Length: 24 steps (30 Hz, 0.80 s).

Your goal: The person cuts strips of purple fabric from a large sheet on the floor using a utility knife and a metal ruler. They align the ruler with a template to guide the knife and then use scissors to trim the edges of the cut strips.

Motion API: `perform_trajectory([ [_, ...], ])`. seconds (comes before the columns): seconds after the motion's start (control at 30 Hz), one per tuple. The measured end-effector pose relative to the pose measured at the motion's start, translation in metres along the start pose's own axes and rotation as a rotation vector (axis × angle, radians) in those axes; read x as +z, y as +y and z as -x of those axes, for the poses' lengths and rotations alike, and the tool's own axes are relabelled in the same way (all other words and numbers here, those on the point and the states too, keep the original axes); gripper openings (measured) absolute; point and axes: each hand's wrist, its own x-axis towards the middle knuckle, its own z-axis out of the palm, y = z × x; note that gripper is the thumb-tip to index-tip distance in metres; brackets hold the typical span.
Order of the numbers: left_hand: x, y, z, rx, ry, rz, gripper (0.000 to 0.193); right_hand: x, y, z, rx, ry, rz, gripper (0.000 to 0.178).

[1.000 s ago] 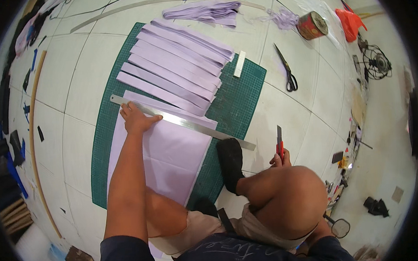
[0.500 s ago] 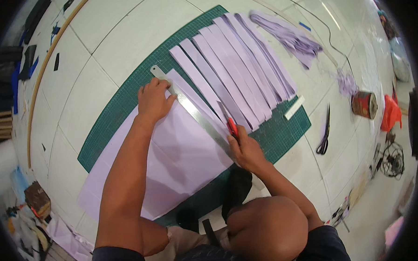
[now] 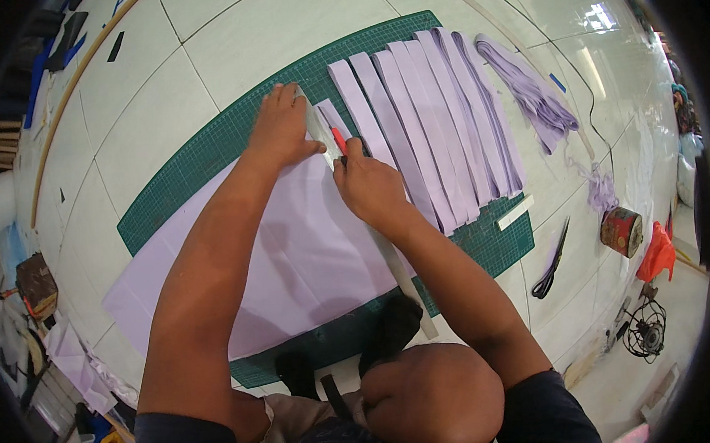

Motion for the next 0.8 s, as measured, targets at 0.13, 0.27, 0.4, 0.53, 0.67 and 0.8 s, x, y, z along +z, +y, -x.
perform_trajectory([
  [0.13, 0.009, -0.009, -0.005, -0.033, -0.072, 0.190, 0.097, 0.014, -0.003, -0.012, -0.045, 0.068, -0.012, 0.026],
  [0.27, 0.002, -0.003, -0.008, -0.025, -0.106, 0.205, 0.098, 0.018, 0.002, -0.015, -0.063, 0.110, -0.002, 0.024],
  [0.4, -0.004, -0.007, -0.008, 0.011, -0.133, 0.160, 0.097, 0.021, 0.000, -0.018, -0.105, 0.129, 0.030, 0.022],
  [0.53, -0.009, 0.001, -0.009, 0.003, -0.175, 0.107, 0.091, 0.024, 0.004, -0.020, -0.123, 0.151, 0.070, 0.020],
  [0.67, -0.008, 0.002, -0.008, 0.020, -0.186, 0.067, 0.083, 0.023, 0.000, -0.019, -0.107, 0.162, 0.083, 0.020],
  [0.8, -0.006, 0.000, -0.007, 0.043, -0.205, 0.022, 0.078, 0.010, -0.005, -0.025, -0.065, 0.059, 0.057, 0.021],
])
